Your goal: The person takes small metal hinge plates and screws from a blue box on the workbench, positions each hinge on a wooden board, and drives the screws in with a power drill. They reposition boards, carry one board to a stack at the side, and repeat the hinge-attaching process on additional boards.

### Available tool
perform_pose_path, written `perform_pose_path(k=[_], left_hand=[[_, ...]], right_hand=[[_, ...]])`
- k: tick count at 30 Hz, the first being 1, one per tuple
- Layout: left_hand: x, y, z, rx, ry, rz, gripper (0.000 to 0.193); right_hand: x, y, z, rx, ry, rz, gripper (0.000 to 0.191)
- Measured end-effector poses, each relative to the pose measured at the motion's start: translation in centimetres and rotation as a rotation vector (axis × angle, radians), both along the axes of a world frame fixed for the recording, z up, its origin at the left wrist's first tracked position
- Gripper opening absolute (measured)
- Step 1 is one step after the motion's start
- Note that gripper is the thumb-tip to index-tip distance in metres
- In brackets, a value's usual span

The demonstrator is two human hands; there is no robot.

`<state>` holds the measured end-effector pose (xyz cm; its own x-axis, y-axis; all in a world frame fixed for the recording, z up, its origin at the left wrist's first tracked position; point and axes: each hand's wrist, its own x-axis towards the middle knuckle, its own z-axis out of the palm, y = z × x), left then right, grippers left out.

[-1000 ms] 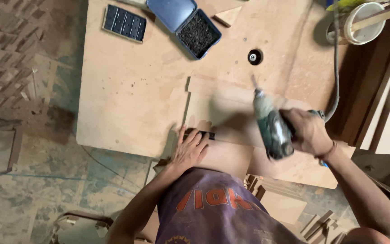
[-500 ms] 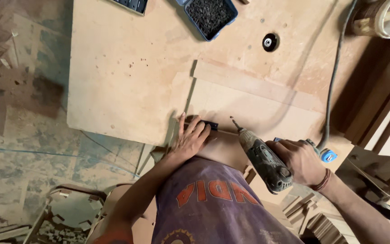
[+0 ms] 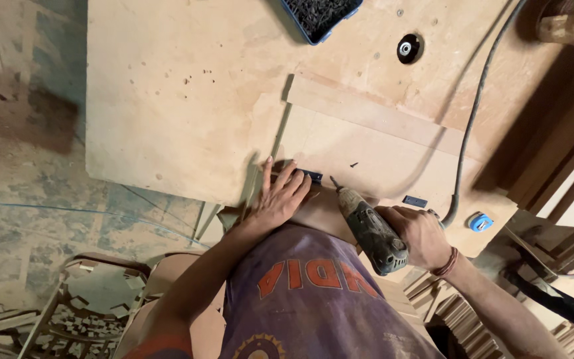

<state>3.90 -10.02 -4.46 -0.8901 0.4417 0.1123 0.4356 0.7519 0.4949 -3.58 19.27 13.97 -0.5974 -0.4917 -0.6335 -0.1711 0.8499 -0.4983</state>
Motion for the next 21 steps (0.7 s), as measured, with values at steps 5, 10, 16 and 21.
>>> perform_pose_path(k=[5,10,16,21], left_hand=[[-0.2,0.1,0.1,0.009,0.022,0.012,0.034],[-0.8,0.1,1.4,0.146,0.017,0.05,0.043],[-3.8,3.4,3.3,0.302,0.094,0.105,0.026],[-7.7,9.9,2.7,0.183,0.027,-0.028,0.019]], right_hand=[[-0.1,0.7,1.3,-0.043,0.067,-0.073,0.052],[0.5,1.7,2.1,-0.043,0.152,-0.128,0.052],[2.1,3.9,2.9,-0.084,0.309,-0.215,0.049],[3.6,5.5,3.6,-0.095,0.345,-0.318,0.052]])
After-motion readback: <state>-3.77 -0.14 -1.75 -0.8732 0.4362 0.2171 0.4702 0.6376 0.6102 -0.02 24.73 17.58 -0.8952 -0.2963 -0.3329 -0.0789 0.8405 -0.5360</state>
